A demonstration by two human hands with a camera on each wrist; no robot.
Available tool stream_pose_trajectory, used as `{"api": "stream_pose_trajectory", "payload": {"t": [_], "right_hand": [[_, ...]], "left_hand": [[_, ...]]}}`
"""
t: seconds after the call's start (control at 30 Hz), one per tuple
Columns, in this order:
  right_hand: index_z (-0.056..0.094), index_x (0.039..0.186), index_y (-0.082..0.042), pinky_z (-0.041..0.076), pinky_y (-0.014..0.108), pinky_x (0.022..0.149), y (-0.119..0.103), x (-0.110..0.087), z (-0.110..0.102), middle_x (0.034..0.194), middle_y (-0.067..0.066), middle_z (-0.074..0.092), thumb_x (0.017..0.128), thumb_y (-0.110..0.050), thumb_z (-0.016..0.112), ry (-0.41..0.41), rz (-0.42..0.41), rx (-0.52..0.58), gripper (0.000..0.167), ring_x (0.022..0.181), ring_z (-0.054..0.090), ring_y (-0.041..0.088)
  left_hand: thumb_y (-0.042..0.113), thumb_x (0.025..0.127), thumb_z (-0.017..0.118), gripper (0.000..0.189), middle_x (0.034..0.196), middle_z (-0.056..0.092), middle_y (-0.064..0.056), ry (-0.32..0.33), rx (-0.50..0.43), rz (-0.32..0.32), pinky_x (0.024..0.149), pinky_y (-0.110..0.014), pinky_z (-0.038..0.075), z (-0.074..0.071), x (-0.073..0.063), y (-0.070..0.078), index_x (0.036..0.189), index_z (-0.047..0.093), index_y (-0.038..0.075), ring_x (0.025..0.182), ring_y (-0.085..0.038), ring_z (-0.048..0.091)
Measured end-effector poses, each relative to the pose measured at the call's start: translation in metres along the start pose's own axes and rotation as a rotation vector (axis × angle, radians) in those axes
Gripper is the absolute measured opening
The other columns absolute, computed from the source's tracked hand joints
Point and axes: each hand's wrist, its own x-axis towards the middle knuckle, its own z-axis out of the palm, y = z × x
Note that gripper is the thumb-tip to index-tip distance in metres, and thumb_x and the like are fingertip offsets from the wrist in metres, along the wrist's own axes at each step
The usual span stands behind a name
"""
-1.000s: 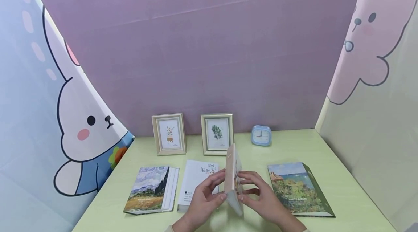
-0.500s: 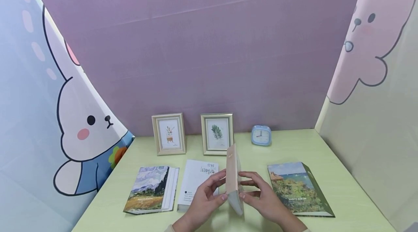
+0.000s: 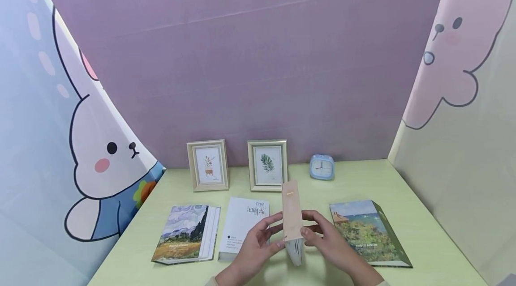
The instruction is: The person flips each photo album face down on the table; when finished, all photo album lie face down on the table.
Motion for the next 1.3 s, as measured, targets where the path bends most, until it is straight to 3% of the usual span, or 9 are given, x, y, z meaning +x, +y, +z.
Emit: {"api": "stream_pose_trajectory", "payload": {"t": [0.13,0.33,0.5,0.6,0.77,0.9,1.07,1.3], "right_hand": [[0.04,0.153,0.005,0.065,0.047,0.078,-0.003,0.0,-0.001,0.147,0.035,0.043,0.113,-0.015,0.046,-0.003,-0.033,-0.01,0.045,0.108,0.066,0.022],[0.032,0.156,0.007,0.064,0.051,0.073,-0.006,-0.004,-0.008,0.141,0.037,0.041,0.113,-0.01,0.045,-0.027,-0.065,0.029,0.048,0.105,0.067,0.022],[0.028,0.158,0.007,0.064,0.053,0.069,-0.005,-0.006,-0.016,0.134,0.038,0.045,0.112,-0.007,0.046,-0.01,-0.102,0.033,0.051,0.1,0.069,0.025],[0.028,0.157,0.007,0.064,0.053,0.067,-0.004,-0.006,-0.019,0.131,0.033,0.05,0.112,-0.006,0.045,-0.007,-0.12,0.053,0.05,0.1,0.07,0.026],[0.019,0.164,-0.008,0.064,0.054,0.07,0.0,-0.007,-0.025,0.134,0.026,0.056,0.112,-0.004,0.042,-0.043,-0.144,0.117,0.057,0.107,0.07,0.024],[0.011,0.168,-0.016,0.064,0.054,0.072,0.004,-0.008,-0.03,0.135,0.026,0.06,0.111,-0.002,0.042,-0.058,-0.146,0.119,0.066,0.107,0.071,0.025],[0.013,0.165,-0.005,0.064,0.045,0.079,0.005,-0.01,-0.036,0.134,0.025,0.06,0.112,-0.007,0.045,-0.022,-0.073,0.079,0.062,0.108,0.07,0.024],[0.029,0.156,0.004,0.064,0.039,0.081,0.011,-0.01,-0.039,0.129,0.028,0.058,0.107,-0.008,0.059,0.111,-0.019,0.02,0.059,0.105,0.07,0.021]], "left_hand": [[0.012,0.102,0.07,0.053,0.16,0.045,-0.011,-0.026,0.042,-0.022,0.108,-0.043,0.053,-0.004,0.002,-0.002,0.151,0.05,0.006,0.143,-0.037,0.048],[0.015,0.101,0.071,0.045,0.149,0.059,-0.006,-0.054,0.243,-0.038,0.116,-0.047,0.045,-0.011,0.006,-0.01,0.144,0.058,0.008,0.138,-0.035,0.054],[0.013,0.099,0.073,0.054,0.159,0.045,-0.005,-0.083,0.212,-0.164,0.106,-0.035,0.053,-0.008,0.009,-0.011,0.149,0.053,0.02,0.144,-0.042,0.045],[0.015,0.098,0.075,0.063,0.165,0.036,-0.005,-0.099,0.216,-0.22,0.108,-0.032,0.051,-0.005,0.012,-0.011,0.152,0.046,0.032,0.148,-0.041,0.039],[0.016,0.096,0.078,0.075,0.167,0.032,-0.012,-0.125,0.291,-0.227,0.115,-0.035,0.044,-0.003,0.014,-0.012,0.155,0.039,0.038,0.15,-0.04,0.038],[0.017,0.094,0.08,0.078,0.167,0.033,-0.013,-0.128,0.358,-0.235,0.112,-0.033,0.047,-0.003,0.015,-0.012,0.156,0.039,0.039,0.148,-0.04,0.04],[0.016,0.093,0.081,0.079,0.169,0.031,-0.007,-0.141,0.396,-0.228,0.114,-0.037,0.046,-0.001,0.017,-0.01,0.157,0.04,0.038,0.151,-0.042,0.035],[0.014,0.09,0.082,0.08,0.165,0.034,-0.001,-0.139,0.449,-0.236,0.117,-0.037,0.042,0.005,0.021,-0.007,0.157,0.043,0.033,0.153,-0.03,0.033]]}}
